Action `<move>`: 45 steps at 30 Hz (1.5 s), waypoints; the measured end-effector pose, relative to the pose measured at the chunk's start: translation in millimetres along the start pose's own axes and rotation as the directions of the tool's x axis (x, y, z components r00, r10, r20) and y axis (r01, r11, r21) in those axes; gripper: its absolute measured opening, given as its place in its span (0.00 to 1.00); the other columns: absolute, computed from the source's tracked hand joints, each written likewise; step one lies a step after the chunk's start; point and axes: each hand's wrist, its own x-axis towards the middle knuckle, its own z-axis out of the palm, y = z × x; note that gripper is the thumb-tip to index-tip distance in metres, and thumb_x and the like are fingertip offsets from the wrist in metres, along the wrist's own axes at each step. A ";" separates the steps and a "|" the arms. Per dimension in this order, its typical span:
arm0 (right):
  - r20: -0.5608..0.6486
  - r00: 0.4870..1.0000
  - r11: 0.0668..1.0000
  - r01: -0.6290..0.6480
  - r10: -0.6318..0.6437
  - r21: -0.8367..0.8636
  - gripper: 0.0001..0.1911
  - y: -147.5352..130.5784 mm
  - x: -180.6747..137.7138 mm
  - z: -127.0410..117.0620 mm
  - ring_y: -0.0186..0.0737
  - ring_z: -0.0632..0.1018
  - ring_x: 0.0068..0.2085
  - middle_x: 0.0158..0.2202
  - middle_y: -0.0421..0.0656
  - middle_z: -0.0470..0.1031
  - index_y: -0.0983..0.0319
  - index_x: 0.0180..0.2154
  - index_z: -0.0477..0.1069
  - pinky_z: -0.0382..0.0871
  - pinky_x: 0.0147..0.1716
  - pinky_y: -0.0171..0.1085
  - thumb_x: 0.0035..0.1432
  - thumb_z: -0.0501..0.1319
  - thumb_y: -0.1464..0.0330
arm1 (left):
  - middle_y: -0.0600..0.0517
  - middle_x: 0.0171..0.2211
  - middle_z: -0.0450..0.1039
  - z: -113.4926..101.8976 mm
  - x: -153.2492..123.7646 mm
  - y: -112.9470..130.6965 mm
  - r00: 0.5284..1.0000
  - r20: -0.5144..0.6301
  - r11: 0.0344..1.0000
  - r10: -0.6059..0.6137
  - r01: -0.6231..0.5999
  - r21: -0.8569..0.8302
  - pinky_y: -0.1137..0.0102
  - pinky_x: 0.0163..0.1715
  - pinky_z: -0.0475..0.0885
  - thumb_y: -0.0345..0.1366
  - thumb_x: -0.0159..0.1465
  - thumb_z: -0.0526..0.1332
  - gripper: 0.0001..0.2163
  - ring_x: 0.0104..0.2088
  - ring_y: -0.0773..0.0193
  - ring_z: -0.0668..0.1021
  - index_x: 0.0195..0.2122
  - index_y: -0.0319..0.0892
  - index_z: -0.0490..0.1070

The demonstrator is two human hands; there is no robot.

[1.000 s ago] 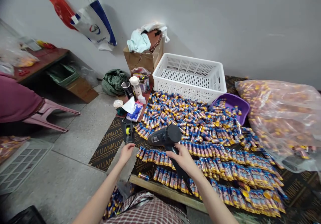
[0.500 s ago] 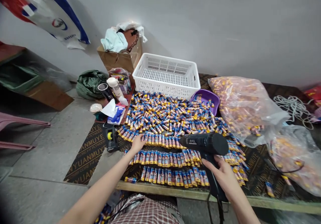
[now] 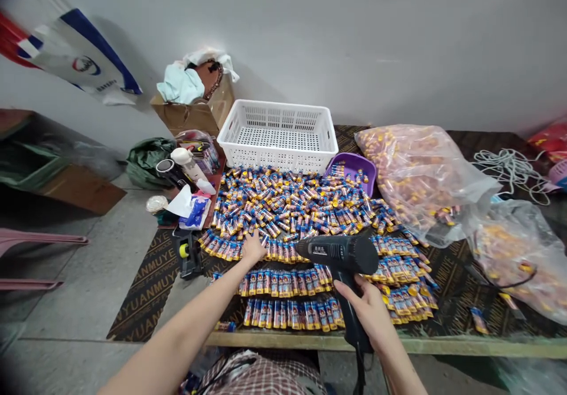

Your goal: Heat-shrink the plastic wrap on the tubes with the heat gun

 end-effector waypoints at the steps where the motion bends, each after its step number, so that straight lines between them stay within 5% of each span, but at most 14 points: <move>1: -0.006 1.000 1.000 -0.005 0.005 0.003 0.20 0.7 0.6 -2.7 0.48 0.76 0.37 0.27 0.43 0.77 0.63 0.38 0.72 0.70 0.33 0.39 0.46 0.64 0.56 | 0.40 0.48 0.60 -5.6 6.7 1.5 1.000 0.001 0.999 0.002 -0.002 -0.035 0.63 0.41 0.66 0.38 0.51 0.62 0.30 0.45 0.51 0.71 0.55 0.46 0.53; 8: 0.064 0.992 0.992 0.109 -0.105 -0.061 0.21 -1.6 19.3 11.5 0.52 0.75 0.43 0.40 0.47 0.77 0.64 0.38 0.73 0.69 0.39 0.41 0.46 0.64 0.56 | 0.34 0.60 0.50 -66.9 52.4 -3.4 0.988 -0.093 0.921 0.125 -0.151 -0.359 0.62 0.52 0.60 0.42 0.52 0.64 0.38 0.58 0.48 0.60 0.61 0.39 0.47; 12: 0.186 0.971 0.984 0.164 -0.149 -0.068 0.21 -10.6 30.7 40.2 0.53 0.74 0.45 0.40 0.48 0.77 0.65 0.38 0.73 0.67 0.42 0.43 0.47 0.63 0.56 | 0.40 0.55 0.61 -83.6 45.8 -43.6 0.963 -0.257 0.873 0.083 -0.194 -0.447 0.65 0.53 0.60 0.37 0.55 0.61 0.28 0.56 0.55 0.65 0.57 0.38 0.57; 17: 0.320 0.931 0.980 0.197 -0.174 -0.039 0.21 -32.8 34.5 77.7 0.52 0.74 0.45 0.43 0.48 0.76 0.66 0.41 0.73 0.65 0.43 0.42 0.49 0.62 0.58 | 0.42 0.46 0.71 -73.5 14.4 -121.0 0.961 -0.236 0.839 -0.141 -0.011 -0.544 0.67 0.45 0.67 0.36 0.54 0.61 0.22 0.45 0.58 0.74 0.50 0.37 0.65; 22: 0.404 0.900 0.976 0.207 -0.165 -0.061 0.22 -39.4 33.3 87.6 0.51 0.74 0.45 0.43 0.48 0.76 0.67 0.42 0.72 0.66 0.42 0.41 0.49 0.61 0.59 | 0.45 0.39 0.75 -58.3 -10.3 -167.9 0.961 -0.209 0.809 -0.183 0.027 -0.588 0.69 0.43 0.69 0.34 0.53 0.62 0.13 0.40 0.60 0.77 0.40 0.36 0.70; 30: 0.348 0.928 0.985 0.161 -0.131 -0.056 0.22 -23.8 27.9 69.2 0.48 0.75 0.40 0.39 0.47 0.77 0.65 0.39 0.73 0.67 0.37 0.38 0.47 0.63 0.56 | 0.47 0.38 0.76 -53.7 -30.4 -178.1 0.958 -0.220 0.789 -0.187 0.012 -0.615 0.70 0.43 0.70 0.29 0.54 0.59 0.09 0.39 0.64 0.77 0.38 0.38 0.72; 35: 0.393 0.915 0.995 0.100 -0.096 0.010 0.20 -28.1 28.5 106.3 0.40 0.73 0.28 0.29 0.44 0.76 0.65 0.35 0.72 0.65 0.25 0.36 0.46 0.63 0.55 | 0.46 0.39 0.76 -56.5 -41.2 -187.7 0.949 -0.238 0.760 -0.206 0.002 -0.650 0.70 0.43 0.71 0.27 0.55 0.55 0.10 0.39 0.65 0.77 0.37 0.38 0.72; 40: 0.422 0.887 0.983 0.169 -0.186 0.077 0.21 -27.5 30.4 134.8 0.43 0.74 0.34 0.34 0.45 0.76 0.66 0.37 0.73 0.66 0.31 0.37 0.45 0.64 0.56 | 0.46 0.37 0.76 -60.3 -51.0 -208.8 0.931 -0.273 0.748 -0.242 0.000 -0.663 0.69 0.43 0.71 0.28 0.54 0.55 0.10 0.38 0.64 0.77 0.35 0.37 0.73; 45: 0.354 0.927 0.989 0.146 -0.126 -0.029 0.20 -20.6 20.7 96.5 0.41 0.73 0.32 0.33 0.45 0.76 0.65 0.37 0.72 0.65 0.27 0.35 0.47 0.62 0.56 | 0.47 0.36 0.76 -51.4 -52.3 -216.8 0.940 -0.251 0.760 -0.231 0.013 -0.650 0.68 0.42 0.71 0.29 0.53 0.56 0.09 0.37 0.62 0.77 0.34 0.39 0.72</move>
